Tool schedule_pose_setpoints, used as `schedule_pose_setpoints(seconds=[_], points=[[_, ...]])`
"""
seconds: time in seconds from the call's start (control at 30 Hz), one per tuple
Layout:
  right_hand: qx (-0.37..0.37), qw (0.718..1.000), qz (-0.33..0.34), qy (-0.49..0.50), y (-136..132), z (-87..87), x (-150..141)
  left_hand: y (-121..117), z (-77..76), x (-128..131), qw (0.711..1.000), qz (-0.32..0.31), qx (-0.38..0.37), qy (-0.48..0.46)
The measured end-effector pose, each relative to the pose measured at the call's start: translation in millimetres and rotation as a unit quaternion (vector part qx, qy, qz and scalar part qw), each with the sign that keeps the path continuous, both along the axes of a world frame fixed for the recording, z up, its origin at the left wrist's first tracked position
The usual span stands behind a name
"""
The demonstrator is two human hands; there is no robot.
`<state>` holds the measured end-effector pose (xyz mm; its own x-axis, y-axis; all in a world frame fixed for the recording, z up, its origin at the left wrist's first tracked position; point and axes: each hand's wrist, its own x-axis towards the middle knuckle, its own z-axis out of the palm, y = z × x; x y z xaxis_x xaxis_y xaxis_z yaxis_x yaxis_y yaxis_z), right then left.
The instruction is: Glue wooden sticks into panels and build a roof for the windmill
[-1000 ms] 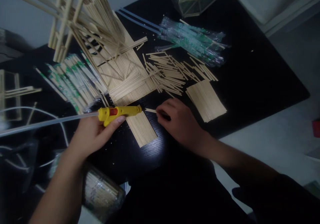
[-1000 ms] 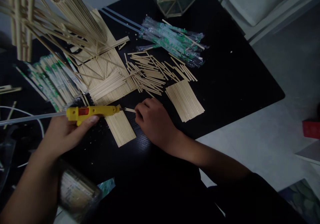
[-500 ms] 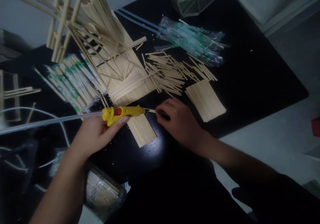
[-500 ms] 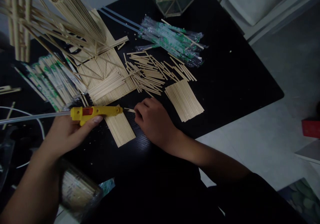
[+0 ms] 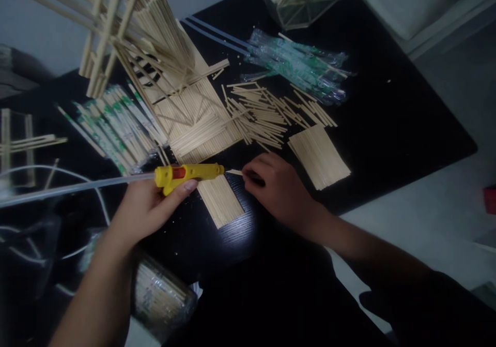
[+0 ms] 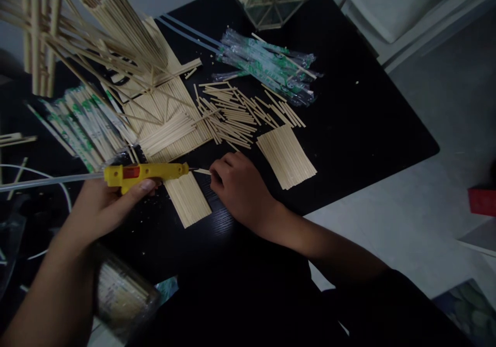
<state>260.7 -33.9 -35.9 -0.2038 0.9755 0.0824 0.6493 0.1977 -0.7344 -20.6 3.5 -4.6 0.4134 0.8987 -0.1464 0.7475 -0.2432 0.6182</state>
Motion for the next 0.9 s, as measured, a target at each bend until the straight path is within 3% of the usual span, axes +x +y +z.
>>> schedule_pose_setpoints(seconds=[0.2,0.9], points=[[-0.005,1.0,-0.001,0.001,-0.6,1.9,1.1,-1.5,2.0,8.1,0.999,-0.028,-0.004,0.036],[-0.01,1.0,-0.003,0.002,0.4,0.5,0.8,7.6,17.7,8.0,0.996,-0.027,0.031,0.082]])
